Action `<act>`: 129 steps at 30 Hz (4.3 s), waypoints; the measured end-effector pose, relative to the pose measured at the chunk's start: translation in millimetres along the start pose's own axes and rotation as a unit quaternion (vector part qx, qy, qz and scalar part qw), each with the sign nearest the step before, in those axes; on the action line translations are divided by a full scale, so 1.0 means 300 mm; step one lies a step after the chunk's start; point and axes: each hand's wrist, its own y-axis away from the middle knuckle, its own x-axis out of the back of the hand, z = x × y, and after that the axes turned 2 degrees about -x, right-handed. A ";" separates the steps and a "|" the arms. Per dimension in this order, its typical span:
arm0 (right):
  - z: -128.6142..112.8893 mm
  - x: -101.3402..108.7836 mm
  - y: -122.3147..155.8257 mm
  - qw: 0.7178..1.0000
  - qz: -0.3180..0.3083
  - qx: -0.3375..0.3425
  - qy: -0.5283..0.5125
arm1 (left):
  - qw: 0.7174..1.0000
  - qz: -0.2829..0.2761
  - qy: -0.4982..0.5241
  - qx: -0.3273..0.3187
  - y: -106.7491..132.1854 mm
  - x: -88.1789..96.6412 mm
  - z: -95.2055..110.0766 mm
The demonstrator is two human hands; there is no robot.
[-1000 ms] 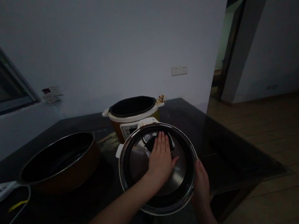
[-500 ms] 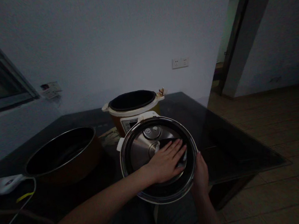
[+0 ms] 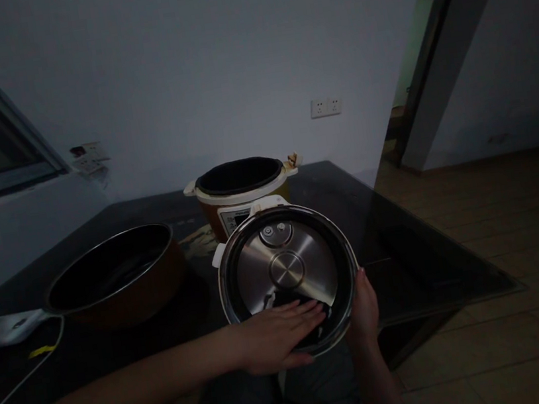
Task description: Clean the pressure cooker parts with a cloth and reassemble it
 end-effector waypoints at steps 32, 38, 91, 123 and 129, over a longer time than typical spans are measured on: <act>-0.006 0.000 0.004 0.999 -0.019 -0.024 -0.022 | 0.922 0.166 -0.281 0.207 0.004 0.024 -0.093; -0.003 0.004 0.008 0.999 0.005 -0.037 0.009 | 0.895 0.160 -0.290 0.300 0.012 -0.066 -0.025; 0.010 0.006 -0.006 0.999 0.017 -0.028 0.021 | 0.979 0.070 -0.190 0.014 -0.173 0.041 -0.041; 0.012 0.017 -0.005 0.999 -0.032 -0.013 -0.003 | 0.884 0.091 -0.381 0.256 0.136 0.052 -0.029; 0.003 0.007 -0.002 1.000 -0.023 -0.005 0.005 | 0.825 0.113 -0.486 0.264 0.112 0.085 -0.092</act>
